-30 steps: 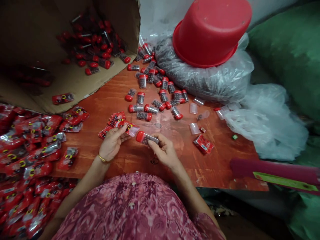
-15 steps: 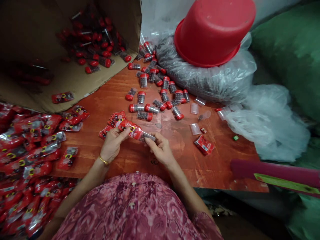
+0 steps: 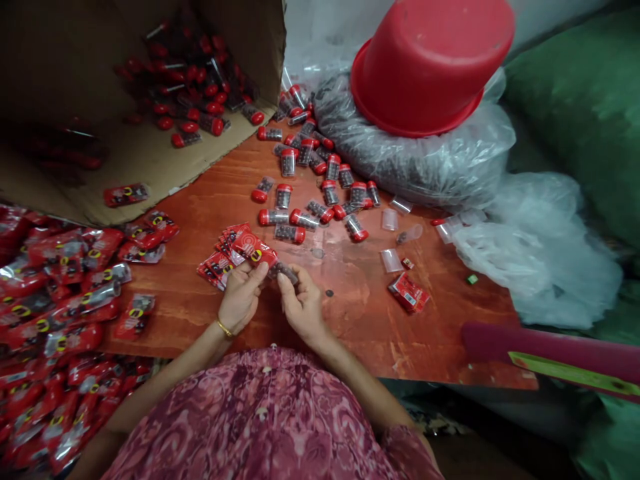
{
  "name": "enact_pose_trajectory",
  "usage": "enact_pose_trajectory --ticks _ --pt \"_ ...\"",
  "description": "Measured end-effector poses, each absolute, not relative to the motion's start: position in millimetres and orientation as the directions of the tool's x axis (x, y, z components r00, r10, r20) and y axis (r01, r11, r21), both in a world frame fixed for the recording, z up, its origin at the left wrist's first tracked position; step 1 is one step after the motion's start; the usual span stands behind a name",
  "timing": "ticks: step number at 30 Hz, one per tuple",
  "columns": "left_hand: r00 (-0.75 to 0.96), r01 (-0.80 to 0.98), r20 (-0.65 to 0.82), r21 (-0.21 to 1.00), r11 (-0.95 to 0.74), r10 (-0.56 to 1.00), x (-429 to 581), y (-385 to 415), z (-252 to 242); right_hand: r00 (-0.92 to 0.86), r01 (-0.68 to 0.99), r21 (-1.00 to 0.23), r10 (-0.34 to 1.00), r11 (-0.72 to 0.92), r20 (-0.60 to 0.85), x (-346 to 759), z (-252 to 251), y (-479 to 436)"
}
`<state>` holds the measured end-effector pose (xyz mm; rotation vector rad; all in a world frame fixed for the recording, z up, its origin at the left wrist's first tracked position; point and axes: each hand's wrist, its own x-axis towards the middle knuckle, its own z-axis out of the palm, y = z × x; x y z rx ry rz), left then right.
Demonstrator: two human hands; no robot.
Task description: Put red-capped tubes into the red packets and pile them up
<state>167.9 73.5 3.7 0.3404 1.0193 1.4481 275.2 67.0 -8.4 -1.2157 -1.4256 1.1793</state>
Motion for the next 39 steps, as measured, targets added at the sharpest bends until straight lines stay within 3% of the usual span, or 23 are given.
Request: enact_pose_trajectory --ticks 5,8,12,14,16,21,28,33,35,39 --pt "-0.148 -0.690 -0.355 0.705 0.160 0.923 160.9 78.8 7.6 -0.197 0.339 -0.901 0.957 0.270 0.212 278.8 -1.5 70.0" --pt "-0.151 -0.660 -0.320 0.737 0.145 0.935 156.3 81.3 4.8 -0.186 0.326 -0.905 0.957 0.272 0.221 275.4 -2.1 68.6" --pt "-0.142 -0.550 -0.240 0.826 0.125 0.960 153.7 79.4 -2.3 -0.126 0.111 -0.994 0.992 0.019 0.005 266.4 -2.6 68.2" --pt "-0.104 -0.486 -0.226 0.861 0.149 0.969 153.6 77.5 -4.0 -0.160 -0.008 -0.990 0.977 -0.144 -0.141 263.3 -0.6 69.9" --pt "-0.071 -0.456 -0.229 0.873 0.172 0.971 153.9 76.5 -3.4 -0.203 -0.061 -0.977 0.961 -0.205 -0.188 262.5 1.8 72.0" --pt "-0.120 -0.596 -0.297 0.785 0.171 0.947 155.7 77.8 4.3 -0.243 -0.040 -0.994 0.966 -0.100 -0.088 269.7 1.5 72.4" --pt "-0.028 -0.677 -0.343 0.698 0.235 0.939 160.7 72.5 5.6 -0.162 0.032 -0.999 0.986 -0.021 -0.026 278.2 -16.7 86.1" --pt "0.024 -0.695 -0.475 0.625 0.356 0.880 140.3 61.4 3.1 -0.198 0.174 -0.954 0.957 0.245 0.210 264.2 -17.5 98.3" --pt "-0.064 -0.688 -0.506 0.647 0.329 0.860 118.3 55.2 3.3 -0.297 0.245 -0.903 0.914 0.353 0.277 259.6 -14.5 99.2" --pt "-0.476 -0.660 -0.491 0.748 0.072 0.730 52.5 42.2 -0.4 -0.409 0.363 -0.842 0.880 0.400 0.242 262.5 -17.1 99.6"
